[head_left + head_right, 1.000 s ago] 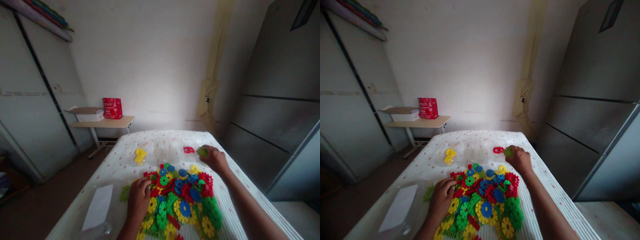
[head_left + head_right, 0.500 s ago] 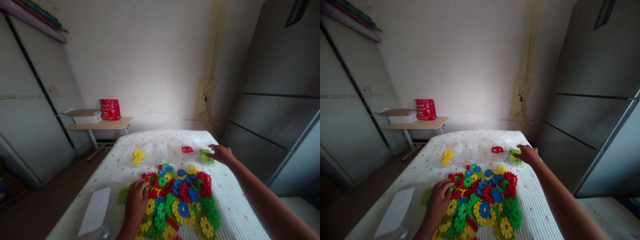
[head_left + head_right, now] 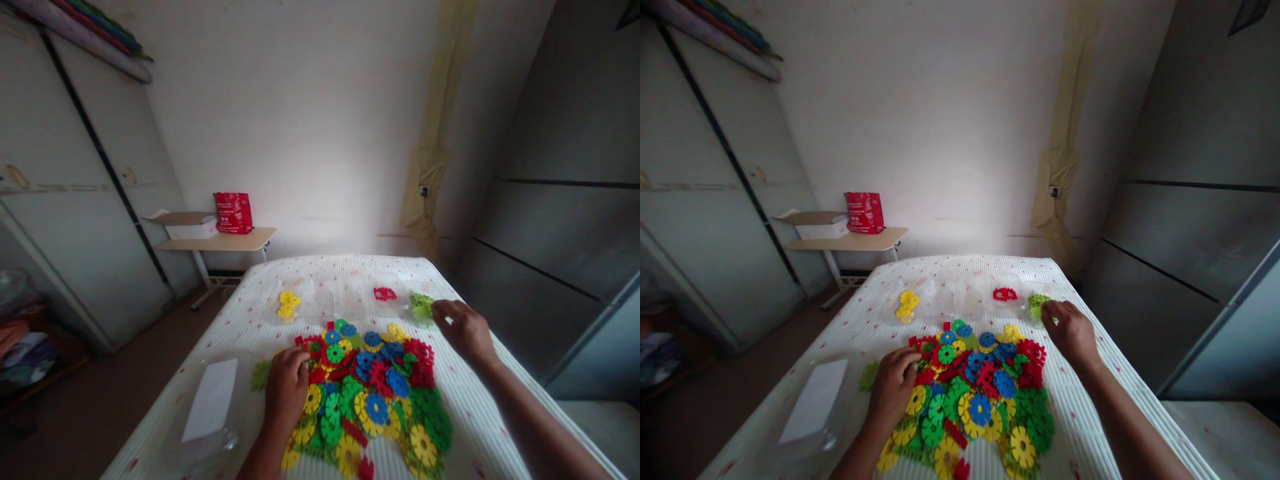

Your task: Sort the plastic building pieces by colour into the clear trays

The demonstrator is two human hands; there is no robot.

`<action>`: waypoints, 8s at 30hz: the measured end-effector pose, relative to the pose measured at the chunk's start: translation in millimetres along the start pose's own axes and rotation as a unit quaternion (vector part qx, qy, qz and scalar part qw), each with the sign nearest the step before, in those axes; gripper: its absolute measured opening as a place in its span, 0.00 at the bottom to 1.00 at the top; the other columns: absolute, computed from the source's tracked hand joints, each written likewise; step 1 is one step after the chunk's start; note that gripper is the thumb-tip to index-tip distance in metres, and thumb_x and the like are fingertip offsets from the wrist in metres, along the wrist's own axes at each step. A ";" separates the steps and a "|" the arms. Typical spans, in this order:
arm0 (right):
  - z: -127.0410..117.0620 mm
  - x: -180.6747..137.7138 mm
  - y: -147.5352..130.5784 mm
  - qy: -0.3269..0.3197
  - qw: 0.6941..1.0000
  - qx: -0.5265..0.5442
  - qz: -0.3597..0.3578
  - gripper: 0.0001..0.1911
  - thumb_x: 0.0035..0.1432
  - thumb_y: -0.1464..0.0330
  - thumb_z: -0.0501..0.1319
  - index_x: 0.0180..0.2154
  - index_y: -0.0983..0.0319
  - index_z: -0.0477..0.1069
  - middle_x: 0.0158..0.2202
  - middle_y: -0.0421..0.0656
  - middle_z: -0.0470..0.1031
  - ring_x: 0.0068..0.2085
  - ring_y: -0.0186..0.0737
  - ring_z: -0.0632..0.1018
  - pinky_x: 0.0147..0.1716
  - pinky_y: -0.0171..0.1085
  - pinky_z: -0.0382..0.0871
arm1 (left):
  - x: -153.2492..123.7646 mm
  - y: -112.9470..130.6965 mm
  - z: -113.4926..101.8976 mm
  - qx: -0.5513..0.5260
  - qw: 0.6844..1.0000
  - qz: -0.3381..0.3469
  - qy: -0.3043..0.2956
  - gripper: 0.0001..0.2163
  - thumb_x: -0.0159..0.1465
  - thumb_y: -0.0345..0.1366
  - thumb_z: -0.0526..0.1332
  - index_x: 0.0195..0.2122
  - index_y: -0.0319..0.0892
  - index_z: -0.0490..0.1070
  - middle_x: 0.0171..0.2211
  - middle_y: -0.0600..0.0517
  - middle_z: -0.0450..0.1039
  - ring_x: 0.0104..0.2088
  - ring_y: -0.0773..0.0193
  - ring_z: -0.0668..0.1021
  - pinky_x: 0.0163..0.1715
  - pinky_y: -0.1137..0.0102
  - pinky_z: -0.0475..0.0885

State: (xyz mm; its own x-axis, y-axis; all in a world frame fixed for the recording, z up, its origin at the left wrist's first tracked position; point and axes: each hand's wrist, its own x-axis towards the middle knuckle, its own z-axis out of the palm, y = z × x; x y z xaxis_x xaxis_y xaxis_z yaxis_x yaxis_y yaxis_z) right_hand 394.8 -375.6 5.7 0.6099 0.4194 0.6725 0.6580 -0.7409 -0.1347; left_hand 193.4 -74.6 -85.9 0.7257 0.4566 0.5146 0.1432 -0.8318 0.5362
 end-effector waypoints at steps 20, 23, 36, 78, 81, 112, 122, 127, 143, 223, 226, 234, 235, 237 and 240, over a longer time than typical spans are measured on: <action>57.5 -0.3 -129.9 -0.260 0.960 0.094 -0.054 0.15 0.53 0.74 0.52 0.38 0.60 0.74 0.39 0.45 0.76 0.40 0.38 0.75 0.40 0.32 0.64 | 0.7 -3.3 -3.0 -0.053 0.998 -0.026 0.014 0.12 0.55 0.28 0.51 0.33 0.42 0.74 0.36 0.48 0.74 0.41 0.59 0.73 0.45 0.60 0.68; 57.5 -4.0 -127.0 -0.240 0.965 0.090 -0.055 0.15 0.56 0.73 0.50 0.38 0.61 0.74 0.37 0.44 0.76 0.39 0.38 0.74 0.40 0.32 0.64 | 1.5 -2.4 -7.6 -0.074 0.996 -0.041 0.023 0.11 0.55 0.29 0.52 0.33 0.42 0.74 0.35 0.49 0.74 0.40 0.60 0.74 0.44 0.61 0.69; 44.7 -30.6 -100.1 -0.169 0.974 0.146 -0.037 0.16 0.60 0.66 0.46 0.37 0.59 0.73 0.35 0.44 0.76 0.38 0.40 0.75 0.38 0.35 0.67 | -0.9 5.0 -12.7 -0.275 0.951 -0.143 0.013 0.16 0.62 0.42 0.49 0.44 0.39 0.70 0.43 0.45 0.74 0.42 0.61 0.76 0.43 0.66 0.71; 51.0 -57.7 -46.9 -0.031 0.985 0.165 0.037 0.18 0.57 0.59 0.50 0.36 0.62 0.73 0.33 0.45 0.78 0.34 0.41 0.78 0.34 0.36 0.72 | -0.9 -5.9 -11.4 -0.130 0.984 -0.084 0.094 0.15 0.58 0.28 0.49 0.41 0.43 0.71 0.42 0.49 0.74 0.45 0.62 0.74 0.48 0.64 0.67; 49.4 -56.8 -44.5 -0.017 0.986 0.163 0.040 0.18 0.57 0.59 0.49 0.36 0.62 0.73 0.32 0.45 0.78 0.33 0.41 0.78 0.34 0.37 0.71 | -1.0 -7.1 -15.4 -0.142 0.976 -0.099 0.130 0.14 0.58 0.28 0.48 0.39 0.43 0.71 0.40 0.49 0.74 0.44 0.62 0.74 0.47 0.64 0.67; 49.0 -54.6 -47.0 -0.031 0.980 0.175 0.084 0.19 0.55 0.57 0.49 0.34 0.61 0.73 0.31 0.46 0.78 0.33 0.43 0.78 0.32 0.38 0.71 | -3.4 26.0 -53.1 -0.072 0.962 0.055 -0.258 0.11 0.45 0.25 0.56 0.27 0.43 0.73 0.32 0.53 0.69 0.37 0.64 0.70 0.39 0.71 0.62; 52.6 -56.6 -43.7 -0.024 0.982 0.171 0.081 0.18 0.55 0.58 0.50 0.34 0.61 0.73 0.31 0.44 0.78 0.32 0.42 0.78 0.33 0.37 0.71 | -9.4 15.9 -53.2 -0.087 0.956 0.033 -0.280 0.22 0.44 0.22 0.54 0.39 0.47 0.74 0.39 0.52 0.69 0.43 0.62 0.69 0.45 0.69 0.63; 50.5 -55.6 -46.1 -0.020 0.981 0.179 0.077 0.17 0.55 0.58 0.50 0.34 0.60 0.73 0.31 0.44 0.78 0.32 0.42 0.78 0.33 0.38 0.71 | -8.5 19.1 -51.0 -0.068 0.962 0.030 -0.264 0.19 0.43 0.22 0.54 0.33 0.45 0.75 0.35 0.52 0.70 0.41 0.62 0.70 0.43 0.70 0.64; 49.1 -54.5 -49.2 -0.018 0.984 0.169 0.051 0.17 0.56 0.59 0.49 0.34 0.60 0.73 0.31 0.44 0.78 0.32 0.41 0.78 0.33 0.37 0.71 | -0.9 13.3 -37.1 -0.226 0.968 -0.091 -0.055 0.09 0.57 0.36 0.54 0.34 0.40 0.71 0.30 0.52 0.74 0.31 0.65 0.75 0.32 0.73 0.69; 42.5 -56.9 -141.4 -0.273 0.942 0.105 -0.163 0.17 0.61 0.59 0.49 0.47 0.55 0.69 0.49 0.45 0.71 0.52 0.45 0.67 0.51 0.46 0.53 | 1.1 51.2 -9.0 0.104 0.975 0.074 -0.181 0.15 0.57 0.29 0.53 0.42 0.52 0.71 0.45 0.55 0.72 0.47 0.58 0.66 0.50 0.57 0.56; 42.7 -57.0 -141.0 -0.273 0.942 0.108 -0.164 0.17 0.61 0.59 0.50 0.47 0.55 0.69 0.50 0.44 0.70 0.51 0.45 0.67 0.51 0.46 0.53 | 1.2 49.8 -7.8 0.098 0.976 0.082 -0.177 0.15 0.57 0.29 0.53 0.42 0.51 0.71 0.44 0.54 0.72 0.46 0.58 0.67 0.49 0.58 0.58; 43.0 -56.6 -142.1 -0.275 0.942 0.108 -0.156 0.16 0.60 0.60 0.52 0.46 0.55 0.69 0.50 0.43 0.70 0.52 0.46 0.66 0.51 0.47 0.53 | 2.4 48.2 -7.6 0.092 0.984 0.088 -0.121 0.18 0.57 0.26 0.52 0.47 0.48 0.69 0.47 0.52 0.71 0.48 0.57 0.67 0.50 0.57 0.60; 43.2 -56.6 -142.1 -0.276 0.942 0.109 -0.154 0.16 0.60 0.60 0.52 0.47 0.55 0.69 0.50 0.43 0.70 0.52 0.46 0.66 0.52 0.47 0.53 | 3.1 47.4 -7.1 0.085 0.986 0.089 -0.113 0.18 0.57 0.26 0.52 0.47 0.48 0.69 0.46 0.52 0.71 0.47 0.57 0.67 0.49 0.57 0.61; 43.5 -56.8 -141.9 -0.282 0.942 0.108 -0.150 0.16 0.60 0.60 0.51 0.47 0.55 0.68 0.51 0.43 0.70 0.53 0.46 0.66 0.52 0.47 0.52 | 4.4 45.1 -5.8 0.061 0.988 0.093 -0.104 0.19 0.56 0.24 0.52 0.46 0.47 0.70 0.45 0.51 0.72 0.47 0.58 0.68 0.49 0.59 0.63; 43.8 -57.8 -141.7 -0.293 0.940 0.104 -0.143 0.16 0.60 0.59 0.51 0.47 0.54 0.68 0.52 0.43 0.69 0.54 0.47 0.65 0.53 0.50 0.50 | 7.6 40.4 -6.3 0.009 0.994 0.078 -0.076 0.19 0.56 0.23 0.50 0.45 0.45 0.71 0.43 0.51 0.73 0.45 0.60 0.69 0.49 0.61 0.66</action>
State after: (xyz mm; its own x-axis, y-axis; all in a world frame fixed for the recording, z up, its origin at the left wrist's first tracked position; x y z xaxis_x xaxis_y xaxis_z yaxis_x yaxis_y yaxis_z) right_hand 285.7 -271.9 -45.9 0.4928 0.8479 0.1954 0.8672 -0.4602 -0.1900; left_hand 200.4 -102.7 -56.1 0.8327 0.2707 0.4830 0.0323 -0.8946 0.4457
